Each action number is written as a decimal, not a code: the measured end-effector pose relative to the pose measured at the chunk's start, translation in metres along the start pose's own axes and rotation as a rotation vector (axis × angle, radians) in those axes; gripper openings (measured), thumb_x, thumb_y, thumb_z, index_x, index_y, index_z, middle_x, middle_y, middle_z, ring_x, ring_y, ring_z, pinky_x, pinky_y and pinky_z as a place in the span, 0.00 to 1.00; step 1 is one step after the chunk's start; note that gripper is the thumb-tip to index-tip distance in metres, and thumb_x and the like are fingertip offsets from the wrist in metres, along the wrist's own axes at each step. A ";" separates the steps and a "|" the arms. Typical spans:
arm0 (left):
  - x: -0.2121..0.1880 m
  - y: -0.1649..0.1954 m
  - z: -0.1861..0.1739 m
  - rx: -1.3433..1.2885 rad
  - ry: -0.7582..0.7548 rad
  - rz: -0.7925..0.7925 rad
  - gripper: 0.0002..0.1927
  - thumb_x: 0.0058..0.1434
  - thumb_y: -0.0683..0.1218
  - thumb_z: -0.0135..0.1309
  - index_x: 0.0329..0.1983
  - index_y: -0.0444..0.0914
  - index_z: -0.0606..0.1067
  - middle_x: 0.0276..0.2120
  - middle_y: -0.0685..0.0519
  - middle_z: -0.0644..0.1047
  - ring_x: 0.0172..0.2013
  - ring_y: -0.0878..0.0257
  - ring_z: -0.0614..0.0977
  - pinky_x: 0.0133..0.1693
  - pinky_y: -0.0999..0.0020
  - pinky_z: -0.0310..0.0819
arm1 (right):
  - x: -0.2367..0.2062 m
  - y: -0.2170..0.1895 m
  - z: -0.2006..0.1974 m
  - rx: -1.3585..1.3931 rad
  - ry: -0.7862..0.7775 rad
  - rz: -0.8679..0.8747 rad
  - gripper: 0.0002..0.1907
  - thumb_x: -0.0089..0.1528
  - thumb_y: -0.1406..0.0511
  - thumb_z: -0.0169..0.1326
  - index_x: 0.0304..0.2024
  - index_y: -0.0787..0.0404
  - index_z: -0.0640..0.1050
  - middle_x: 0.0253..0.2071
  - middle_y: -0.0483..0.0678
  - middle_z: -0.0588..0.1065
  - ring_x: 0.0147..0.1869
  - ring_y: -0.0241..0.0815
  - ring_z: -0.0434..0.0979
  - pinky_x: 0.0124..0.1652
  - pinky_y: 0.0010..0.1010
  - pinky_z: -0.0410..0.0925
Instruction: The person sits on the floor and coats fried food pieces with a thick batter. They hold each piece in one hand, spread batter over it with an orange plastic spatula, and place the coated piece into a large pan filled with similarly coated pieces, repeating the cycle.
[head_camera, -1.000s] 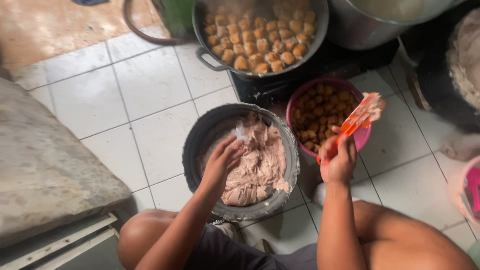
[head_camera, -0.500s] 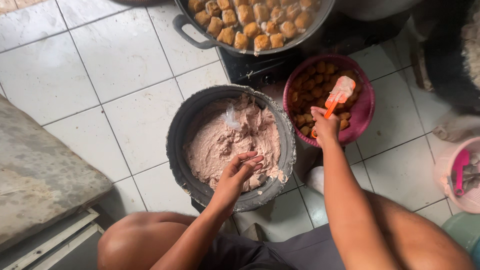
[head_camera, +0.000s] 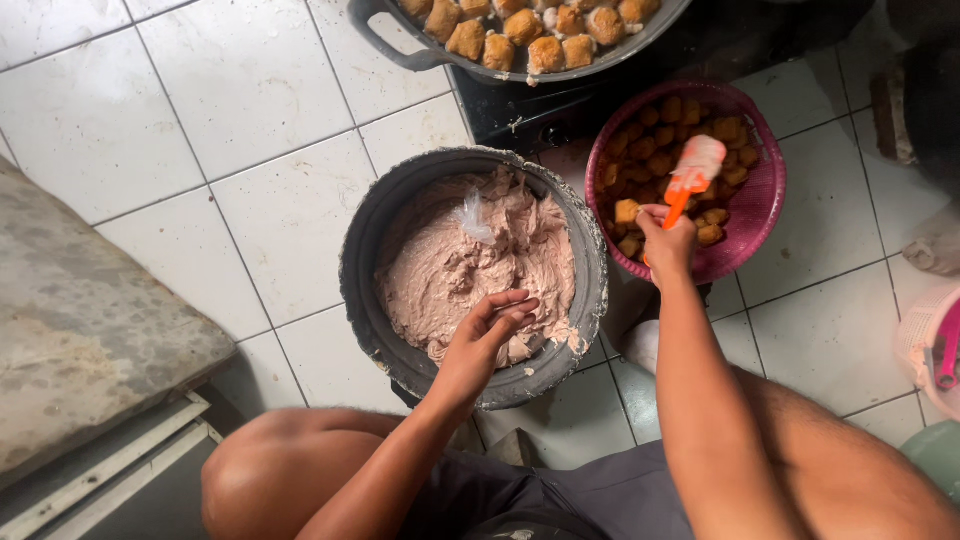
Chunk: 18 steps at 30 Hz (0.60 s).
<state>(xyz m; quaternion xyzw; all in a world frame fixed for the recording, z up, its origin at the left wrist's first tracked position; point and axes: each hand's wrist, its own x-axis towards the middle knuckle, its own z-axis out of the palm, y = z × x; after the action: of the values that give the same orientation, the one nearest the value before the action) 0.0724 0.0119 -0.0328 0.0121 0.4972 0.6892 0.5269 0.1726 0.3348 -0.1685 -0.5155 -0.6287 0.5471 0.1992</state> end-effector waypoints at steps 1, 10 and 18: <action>0.000 0.004 0.001 0.025 -0.002 0.006 0.21 0.71 0.46 0.48 0.64 0.33 0.70 0.58 0.46 0.78 0.59 0.60 0.78 0.64 0.64 0.66 | -0.007 -0.009 0.001 0.101 0.017 0.005 0.09 0.62 0.68 0.62 0.44 0.65 0.80 0.34 0.39 0.75 0.30 0.26 0.68 0.29 0.21 0.60; -0.025 0.072 0.001 0.694 0.001 0.645 0.28 0.63 0.46 0.60 0.66 0.39 0.70 0.63 0.47 0.76 0.62 0.52 0.76 0.63 0.57 0.67 | -0.151 -0.123 0.037 0.329 -0.571 -0.022 0.06 0.65 0.70 0.59 0.44 0.66 0.77 0.29 0.40 0.67 0.25 0.26 0.60 0.26 0.20 0.54; -0.046 0.070 0.005 0.684 0.137 0.759 0.24 0.66 0.40 0.58 0.65 0.40 0.71 0.56 0.49 0.80 0.54 0.56 0.84 0.55 0.64 0.81 | -0.206 -0.163 0.053 0.453 -0.610 -0.065 0.11 0.68 0.64 0.54 0.50 0.64 0.75 0.38 0.42 0.73 0.31 0.27 0.63 0.33 0.21 0.59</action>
<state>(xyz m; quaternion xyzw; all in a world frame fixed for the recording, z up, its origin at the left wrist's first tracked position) 0.0459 -0.0152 0.0419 0.3179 0.6881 0.6292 0.1719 0.1397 0.1519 0.0249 -0.2515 -0.5383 0.7939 0.1291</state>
